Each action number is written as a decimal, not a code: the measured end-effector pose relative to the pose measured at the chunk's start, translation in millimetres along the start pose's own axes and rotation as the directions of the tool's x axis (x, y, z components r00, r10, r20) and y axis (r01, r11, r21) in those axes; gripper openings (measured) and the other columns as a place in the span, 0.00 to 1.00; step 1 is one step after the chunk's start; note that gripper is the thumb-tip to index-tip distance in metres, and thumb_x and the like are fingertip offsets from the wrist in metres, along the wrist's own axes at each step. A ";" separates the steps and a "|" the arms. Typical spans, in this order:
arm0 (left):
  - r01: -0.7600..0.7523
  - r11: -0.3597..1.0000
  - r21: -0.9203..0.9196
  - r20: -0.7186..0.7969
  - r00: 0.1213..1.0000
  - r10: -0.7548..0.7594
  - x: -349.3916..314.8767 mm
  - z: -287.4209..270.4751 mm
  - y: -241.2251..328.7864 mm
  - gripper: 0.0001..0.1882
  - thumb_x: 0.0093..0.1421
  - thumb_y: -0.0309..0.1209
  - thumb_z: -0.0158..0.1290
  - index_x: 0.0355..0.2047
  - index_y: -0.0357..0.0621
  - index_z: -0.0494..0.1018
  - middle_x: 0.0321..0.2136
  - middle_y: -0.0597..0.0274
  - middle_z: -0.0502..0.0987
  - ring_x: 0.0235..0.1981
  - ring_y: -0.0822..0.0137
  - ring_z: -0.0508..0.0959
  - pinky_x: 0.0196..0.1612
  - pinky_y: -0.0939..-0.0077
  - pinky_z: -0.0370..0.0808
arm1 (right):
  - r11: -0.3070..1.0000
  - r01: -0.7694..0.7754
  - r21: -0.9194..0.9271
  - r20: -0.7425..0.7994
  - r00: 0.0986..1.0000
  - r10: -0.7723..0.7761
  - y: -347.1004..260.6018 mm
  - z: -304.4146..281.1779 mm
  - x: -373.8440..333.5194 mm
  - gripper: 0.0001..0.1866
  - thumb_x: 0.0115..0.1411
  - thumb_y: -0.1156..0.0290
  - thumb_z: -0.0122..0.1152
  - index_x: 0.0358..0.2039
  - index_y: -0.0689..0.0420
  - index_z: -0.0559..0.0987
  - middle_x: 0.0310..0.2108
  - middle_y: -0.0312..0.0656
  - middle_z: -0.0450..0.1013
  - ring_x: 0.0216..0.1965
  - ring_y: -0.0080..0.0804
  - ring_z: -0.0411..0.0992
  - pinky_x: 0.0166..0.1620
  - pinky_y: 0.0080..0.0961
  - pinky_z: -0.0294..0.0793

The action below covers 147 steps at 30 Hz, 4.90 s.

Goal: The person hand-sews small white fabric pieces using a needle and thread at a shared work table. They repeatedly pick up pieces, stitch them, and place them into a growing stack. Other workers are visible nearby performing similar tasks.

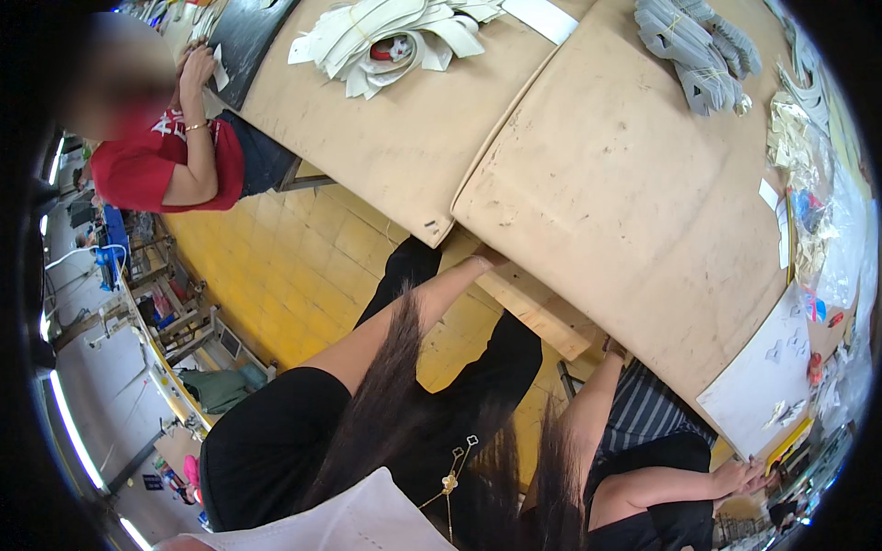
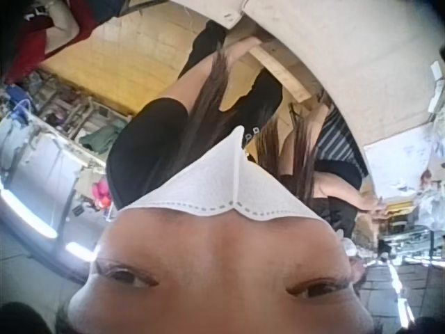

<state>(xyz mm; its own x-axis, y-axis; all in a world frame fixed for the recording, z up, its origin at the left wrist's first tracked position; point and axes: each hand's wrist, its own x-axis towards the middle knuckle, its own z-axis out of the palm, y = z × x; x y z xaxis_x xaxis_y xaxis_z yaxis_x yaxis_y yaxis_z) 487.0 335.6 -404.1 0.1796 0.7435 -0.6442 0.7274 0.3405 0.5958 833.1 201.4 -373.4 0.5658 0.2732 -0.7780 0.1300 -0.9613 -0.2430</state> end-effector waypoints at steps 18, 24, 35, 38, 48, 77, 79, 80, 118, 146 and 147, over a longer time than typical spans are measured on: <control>0.184 0.977 0.111 0.281 0.937 -0.208 -161.6 -81.6 -115.9 0.40 0.53 0.58 0.60 0.51 0.32 0.73 0.49 0.41 0.77 0.51 0.52 0.78 0.53 0.65 0.73 | 0.872 -0.107 0.477 -0.057 0.987 0.153 108.2 131.7 -195.8 0.37 0.61 0.37 0.57 0.46 0.64 0.73 0.22 0.40 0.71 0.12 0.26 0.68 0.13 0.21 0.65; 0.424 0.887 -0.184 0.337 0.875 -0.348 -210.8 -87.0 -163.0 0.30 0.54 0.46 0.63 0.47 0.33 0.74 0.39 0.51 0.81 0.37 0.62 0.82 0.40 0.69 0.79 | 0.866 -0.126 0.484 -0.028 0.987 0.160 103.2 151.4 -218.0 0.43 0.58 0.36 0.60 0.50 0.70 0.73 0.28 0.45 0.74 0.13 0.30 0.73 0.15 0.23 0.70; 0.490 0.841 -0.229 0.255 0.864 -0.433 -207.7 -93.3 -217.0 0.31 0.56 0.42 0.62 0.52 0.30 0.69 0.43 0.47 0.78 0.41 0.59 0.81 0.44 0.67 0.78 | 0.942 -0.121 0.313 0.070 0.992 0.104 108.8 187.9 -234.0 0.46 0.60 0.37 0.58 0.55 0.74 0.69 0.34 0.53 0.78 0.20 0.36 0.80 0.16 0.20 0.69; 0.471 0.875 -0.114 0.245 0.867 -0.435 -197.0 -95.5 -225.1 0.32 0.56 0.42 0.61 0.53 0.30 0.68 0.44 0.46 0.78 0.43 0.58 0.81 0.46 0.67 0.78 | 0.915 -0.166 0.368 0.152 0.981 0.117 110.5 191.1 -239.3 0.46 0.61 0.35 0.53 0.56 0.73 0.67 0.31 0.52 0.78 0.22 0.34 0.80 0.14 0.21 0.65; 0.062 0.895 0.442 0.504 0.808 -0.305 -187.5 -157.6 -174.1 0.28 0.56 0.36 0.52 0.55 0.32 0.66 0.54 0.36 0.72 0.58 0.49 0.72 0.59 0.60 0.70 | 0.972 -0.085 0.219 0.146 0.988 0.054 104.4 189.4 -263.3 0.38 0.63 0.42 0.56 0.54 0.68 0.69 0.35 0.49 0.76 0.21 0.35 0.78 0.15 0.24 0.63; -0.372 0.895 0.246 0.883 0.467 -0.049 -182.2 -351.8 -147.1 0.16 0.59 0.41 0.56 0.25 0.38 0.76 0.20 0.51 0.77 0.26 0.54 0.78 0.32 0.57 0.71 | 0.995 -0.098 0.000 0.352 0.931 0.092 -42.0 84.2 -558.8 0.17 0.63 0.68 0.59 0.19 0.58 0.69 0.14 0.34 0.65 0.14 0.23 0.67 0.18 0.23 0.63; -0.411 0.865 0.289 0.861 0.506 -0.047 -171.3 -345.2 -135.7 0.15 0.58 0.39 0.55 0.28 0.38 0.78 0.24 0.49 0.79 0.29 0.53 0.80 0.34 0.57 0.74 | 0.995 -0.083 -0.048 0.347 0.933 0.094 -53.3 69.3 -524.3 0.16 0.63 0.67 0.59 0.20 0.59 0.70 0.14 0.35 0.66 0.14 0.24 0.69 0.18 0.24 0.65; -0.407 0.855 0.320 0.847 0.527 -0.066 -168.4 -340.1 -128.5 0.14 0.57 0.37 0.53 0.30 0.38 0.79 0.27 0.48 0.80 0.31 0.53 0.81 0.36 0.58 0.76 | 0.997 -0.029 -0.076 0.325 0.944 0.052 -57.0 63.8 -511.1 0.15 0.63 0.67 0.59 0.21 0.60 0.70 0.14 0.35 0.66 0.15 0.24 0.69 0.18 0.24 0.66; -0.396 0.600 0.695 0.435 0.896 0.087 -70.0 -76.1 -38.7 0.23 0.59 0.42 0.53 0.49 0.40 0.77 0.52 0.51 0.76 0.53 0.52 0.76 0.55 0.49 0.70 | 0.495 0.668 0.555 -0.097 0.643 -0.760 -255.9 18.5 -247.2 0.18 0.60 0.82 0.64 0.48 0.61 0.68 0.41 0.43 0.71 0.41 0.27 0.76 0.48 0.26 0.75; -0.459 0.864 -0.208 0.837 0.373 0.400 -141.3 -258.8 87.1 0.33 0.67 0.53 0.48 0.61 0.39 0.67 0.56 0.51 0.74 0.59 0.60 0.72 0.62 0.68 0.66 | -0.061 0.858 0.509 -0.518 0.249 -0.818 -259.8 38.1 -231.9 0.14 0.68 0.72 0.57 0.50 0.53 0.64 0.42 0.37 0.68 0.34 0.20 0.65 0.40 0.19 0.69; -0.404 0.892 -0.203 0.759 0.511 0.404 -142.1 -290.3 95.4 0.30 0.67 0.51 0.50 0.58 0.39 0.69 0.51 0.55 0.76 0.55 0.64 0.74 0.59 0.70 0.68 | -0.089 0.862 0.499 -0.524 0.218 -0.823 -264.6 38.3 -233.9 0.14 0.68 0.71 0.57 0.50 0.54 0.65 0.41 0.37 0.68 0.34 0.20 0.65 0.39 0.19 0.69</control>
<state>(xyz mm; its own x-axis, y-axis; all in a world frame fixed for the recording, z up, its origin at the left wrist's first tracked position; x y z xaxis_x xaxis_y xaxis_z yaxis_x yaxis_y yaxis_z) 338.7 429.5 -116.5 0.8882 0.0806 -0.4523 0.4418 0.1203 0.8890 635.2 393.2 -149.3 0.4435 0.8317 0.3339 0.0700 0.3393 -0.9381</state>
